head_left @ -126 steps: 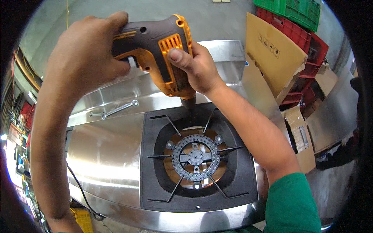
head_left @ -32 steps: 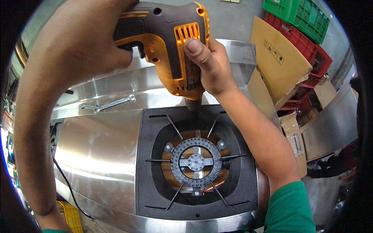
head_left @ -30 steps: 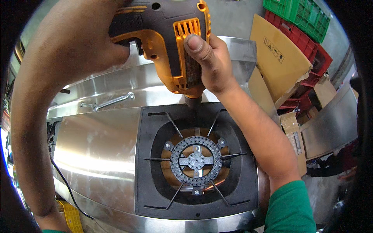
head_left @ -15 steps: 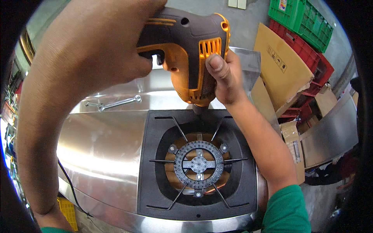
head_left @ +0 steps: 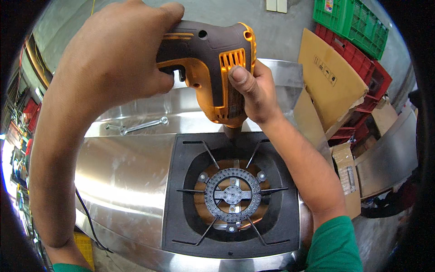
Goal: The person installs a gas stove burner assembly onto a stainless steel cooktop. They place the burner grate, connect a copper gas line using a wrench, secure the assembly with a hammer, and then use a power drill to fasten screws into the cooktop surface.
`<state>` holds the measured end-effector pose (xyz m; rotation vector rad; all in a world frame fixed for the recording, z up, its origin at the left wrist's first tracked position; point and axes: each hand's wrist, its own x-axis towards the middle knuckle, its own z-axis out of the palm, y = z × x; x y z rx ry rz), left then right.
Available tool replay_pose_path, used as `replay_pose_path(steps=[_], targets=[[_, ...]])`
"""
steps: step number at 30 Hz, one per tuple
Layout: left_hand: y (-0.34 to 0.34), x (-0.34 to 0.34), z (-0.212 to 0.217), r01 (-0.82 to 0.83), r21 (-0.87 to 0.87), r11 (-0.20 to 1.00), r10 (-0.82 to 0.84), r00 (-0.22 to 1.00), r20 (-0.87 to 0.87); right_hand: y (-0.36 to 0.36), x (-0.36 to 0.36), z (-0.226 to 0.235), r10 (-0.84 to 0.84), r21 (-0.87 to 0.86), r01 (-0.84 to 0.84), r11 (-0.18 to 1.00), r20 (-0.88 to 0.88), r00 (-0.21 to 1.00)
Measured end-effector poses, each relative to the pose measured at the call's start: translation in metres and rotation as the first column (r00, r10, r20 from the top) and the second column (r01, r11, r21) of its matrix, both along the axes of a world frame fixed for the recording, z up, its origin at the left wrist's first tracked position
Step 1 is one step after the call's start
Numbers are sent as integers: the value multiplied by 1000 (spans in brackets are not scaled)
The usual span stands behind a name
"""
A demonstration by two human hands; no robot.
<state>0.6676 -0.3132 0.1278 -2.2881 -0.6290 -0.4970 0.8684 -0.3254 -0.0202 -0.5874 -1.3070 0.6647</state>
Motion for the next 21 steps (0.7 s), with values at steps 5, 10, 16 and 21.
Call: replay_pose_path(steps=[5,10,16,21], targets=[[5,-4,-2,18,-43,999,-18,1000,-5,-3,-2,0,-31,-2,31,1000,28,999],[-2,-6,4,-14,-68,998,11,999,-37,-1,-6,-1,-26,30,26,999,1,1000],[-31,31,-2,-339,-2,941,338,939,-70,-3,7,-4,-92,17,92,996,41,995],[-45,19,10,-300,-6,954,297,948,-110,-1,-4,-3,-60,27,59,998,33,998]])
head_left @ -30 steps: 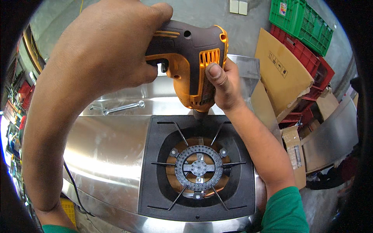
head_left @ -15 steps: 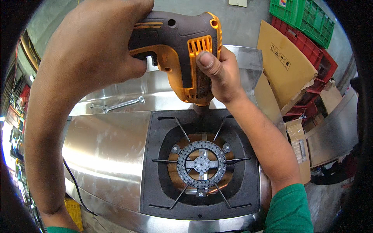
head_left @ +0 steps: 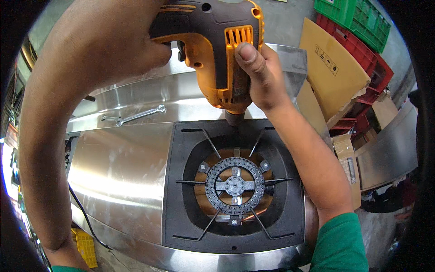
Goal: The person installs a gas stove burner assembly onto a stainless steel cooktop. They place the burner grate, connect a copper gas line using a wrench, secure the assembly with a hammer, and then use a power drill to fasten screws into the cooktop surface.
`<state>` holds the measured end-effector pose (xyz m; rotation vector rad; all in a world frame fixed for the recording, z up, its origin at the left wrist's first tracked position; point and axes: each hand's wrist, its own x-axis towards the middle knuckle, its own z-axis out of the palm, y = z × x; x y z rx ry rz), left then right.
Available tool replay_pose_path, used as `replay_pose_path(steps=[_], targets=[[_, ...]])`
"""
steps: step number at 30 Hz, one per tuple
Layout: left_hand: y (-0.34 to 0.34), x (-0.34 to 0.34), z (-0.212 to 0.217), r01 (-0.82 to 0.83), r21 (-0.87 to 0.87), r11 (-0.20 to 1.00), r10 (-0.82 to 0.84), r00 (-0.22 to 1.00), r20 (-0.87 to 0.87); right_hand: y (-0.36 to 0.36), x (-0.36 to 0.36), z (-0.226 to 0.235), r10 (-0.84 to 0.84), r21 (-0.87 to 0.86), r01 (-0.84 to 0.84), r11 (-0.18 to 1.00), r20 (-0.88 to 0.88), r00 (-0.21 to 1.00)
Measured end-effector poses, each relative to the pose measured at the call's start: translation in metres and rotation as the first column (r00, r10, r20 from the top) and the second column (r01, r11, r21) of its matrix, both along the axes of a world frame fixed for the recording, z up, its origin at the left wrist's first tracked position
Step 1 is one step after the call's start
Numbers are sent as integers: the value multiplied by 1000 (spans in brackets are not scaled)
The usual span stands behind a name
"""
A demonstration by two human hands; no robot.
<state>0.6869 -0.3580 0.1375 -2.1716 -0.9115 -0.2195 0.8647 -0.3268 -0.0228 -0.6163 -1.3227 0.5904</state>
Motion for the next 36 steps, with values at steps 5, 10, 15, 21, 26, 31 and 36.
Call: replay_pose_path(steps=[5,10,15,21,26,31,36], targets=[[4,4,-7,68,63,996,-70,997,35,-2,4,-3,-31,1,31,1000,-34,999],[19,0,-9,174,110,979,-179,983,38,-1,10,-3,-44,2,44,999,-19,999],[42,-5,-10,271,25,962,-272,959,84,2,8,-4,-48,-8,48,999,-43,998],[53,-4,-7,319,-21,948,-315,942,115,5,13,-5,-30,20,31,999,-46,999],[55,-5,-5,330,-55,942,-321,938,131,5,11,-6,4,27,-2,1000,-59,998],[54,-10,-7,317,-3,948,-315,943,103,6,8,-4,12,33,-10,999,-54,998],[55,-7,-10,307,18,951,-307,943,131,6,12,-4,-17,8,17,1000,-31,999]])
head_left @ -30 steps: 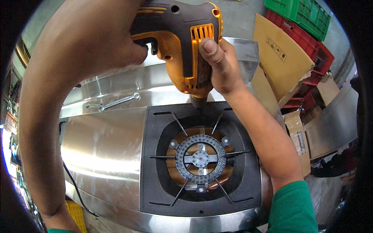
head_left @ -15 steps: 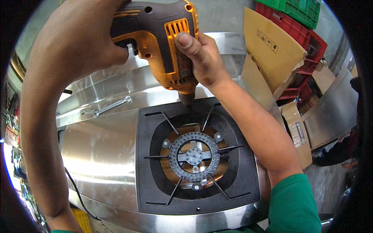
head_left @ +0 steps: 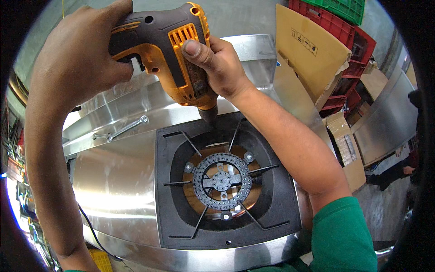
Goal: The person installs a gas stove burner assembly onto a stainless steel cooktop. They place the burner grate, connect a copper gas line using a wrench, secure the assembly with a hammer, and then use a power drill to fasten screws into the cooktop surface.
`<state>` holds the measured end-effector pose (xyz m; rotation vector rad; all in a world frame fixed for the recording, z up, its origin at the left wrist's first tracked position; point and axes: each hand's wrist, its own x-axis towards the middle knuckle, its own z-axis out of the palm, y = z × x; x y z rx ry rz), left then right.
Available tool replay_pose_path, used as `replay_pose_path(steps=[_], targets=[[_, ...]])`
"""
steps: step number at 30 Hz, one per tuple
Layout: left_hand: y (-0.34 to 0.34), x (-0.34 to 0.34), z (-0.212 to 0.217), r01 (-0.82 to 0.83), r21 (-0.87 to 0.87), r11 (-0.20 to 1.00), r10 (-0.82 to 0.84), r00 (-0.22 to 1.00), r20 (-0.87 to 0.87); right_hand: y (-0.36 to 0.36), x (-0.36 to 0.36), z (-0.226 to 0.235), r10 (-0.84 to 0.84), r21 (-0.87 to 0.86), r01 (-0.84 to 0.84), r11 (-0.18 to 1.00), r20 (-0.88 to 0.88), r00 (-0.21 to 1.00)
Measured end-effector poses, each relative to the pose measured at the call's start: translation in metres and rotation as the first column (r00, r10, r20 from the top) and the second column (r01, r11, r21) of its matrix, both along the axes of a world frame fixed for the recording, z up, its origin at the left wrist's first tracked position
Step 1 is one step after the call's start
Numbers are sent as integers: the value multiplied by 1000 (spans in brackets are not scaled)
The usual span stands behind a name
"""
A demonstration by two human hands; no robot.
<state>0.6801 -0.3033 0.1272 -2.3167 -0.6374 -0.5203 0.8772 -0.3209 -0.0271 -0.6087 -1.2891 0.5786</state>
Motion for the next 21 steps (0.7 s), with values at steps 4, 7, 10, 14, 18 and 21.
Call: replay_pose_path(steps=[4,7,10,14,18,21], targets=[[3,1,6,-49,-62,997,46,998,-48,0,-1,0,7,-7,-7,1000,-13,1000],[2,3,2,-30,-57,998,29,1000,-5,3,0,-1,-8,-17,8,1000,-10,1000],[8,-1,-2,80,74,994,-81,996,20,4,2,-1,-29,4,29,1000,13,1000],[6,0,0,23,61,998,-23,1000,0,2,0,0,-43,-2,43,999,10,999],[5,2,1,76,68,995,-75,997,-12,4,2,-2,-35,-19,36,999,15,999],[4,5,-7,20,34,999,-21,1000,14,8,3,-5,-13,-23,13,1000,-8,1000]])
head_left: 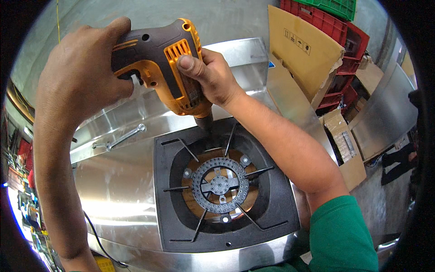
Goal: The person installs a gas stove burner assembly onto a stainless steel cooktop. They place the burner grate, connect a copper gas line using a wrench, secure the assembly with a hammer, and then use a power drill to fasten screws into the cooktop surface.
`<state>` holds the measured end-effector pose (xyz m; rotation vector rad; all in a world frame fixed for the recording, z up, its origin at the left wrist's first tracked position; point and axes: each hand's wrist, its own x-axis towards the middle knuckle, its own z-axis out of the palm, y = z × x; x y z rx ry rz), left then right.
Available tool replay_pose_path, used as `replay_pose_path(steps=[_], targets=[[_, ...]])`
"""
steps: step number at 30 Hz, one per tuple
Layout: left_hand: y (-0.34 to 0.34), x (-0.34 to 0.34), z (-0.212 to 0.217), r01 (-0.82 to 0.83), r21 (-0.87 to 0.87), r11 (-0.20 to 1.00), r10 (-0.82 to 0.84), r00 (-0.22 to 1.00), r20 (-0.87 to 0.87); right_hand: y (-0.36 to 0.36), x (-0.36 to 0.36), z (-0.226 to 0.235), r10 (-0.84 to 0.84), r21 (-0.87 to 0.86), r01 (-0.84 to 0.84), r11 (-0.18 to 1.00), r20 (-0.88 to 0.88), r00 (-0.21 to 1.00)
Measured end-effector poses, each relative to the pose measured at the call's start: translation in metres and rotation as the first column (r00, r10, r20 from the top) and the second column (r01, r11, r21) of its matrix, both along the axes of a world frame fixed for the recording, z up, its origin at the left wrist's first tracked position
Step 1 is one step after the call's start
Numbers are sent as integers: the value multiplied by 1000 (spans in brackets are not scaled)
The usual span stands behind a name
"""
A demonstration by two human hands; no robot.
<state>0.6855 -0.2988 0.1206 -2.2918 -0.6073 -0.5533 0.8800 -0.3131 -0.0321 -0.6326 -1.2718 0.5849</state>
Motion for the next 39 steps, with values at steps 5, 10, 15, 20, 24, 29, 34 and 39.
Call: replay_pose_path(steps=[5,10,15,20,24,29,34,39], targets=[[-2,-1,9,-12,9,1000,13,997,-81,-5,0,-1,91,-6,-91,996,-65,994],[-2,3,13,-37,-123,992,27,996,-84,-5,6,-5,44,-56,-48,997,-69,997],[-34,-11,48,-43,-139,989,32,996,-83,-26,-4,30,74,70,-70,995,-49,996],[-104,-56,103,-6,12,1000,6,1000,-30,-92,-40,103,208,120,-205,972,-16,978],[-128,-96,94,164,-213,963,-144,984,108,-144,-65,116,304,-45,-301,953,144,942],[-178,-139,70,118,-312,943,-74,986,150,-185,-98,96,428,-102,-417,903,161,889],[-227,-157,58,-39,-271,962,53,998,44,-212,-112,78,444,-120,-427,896,224,868],[-247,-152,50,-128,-261,957,130,991,-6,-217,-116,61,405,-88,-395,914,194,894]])
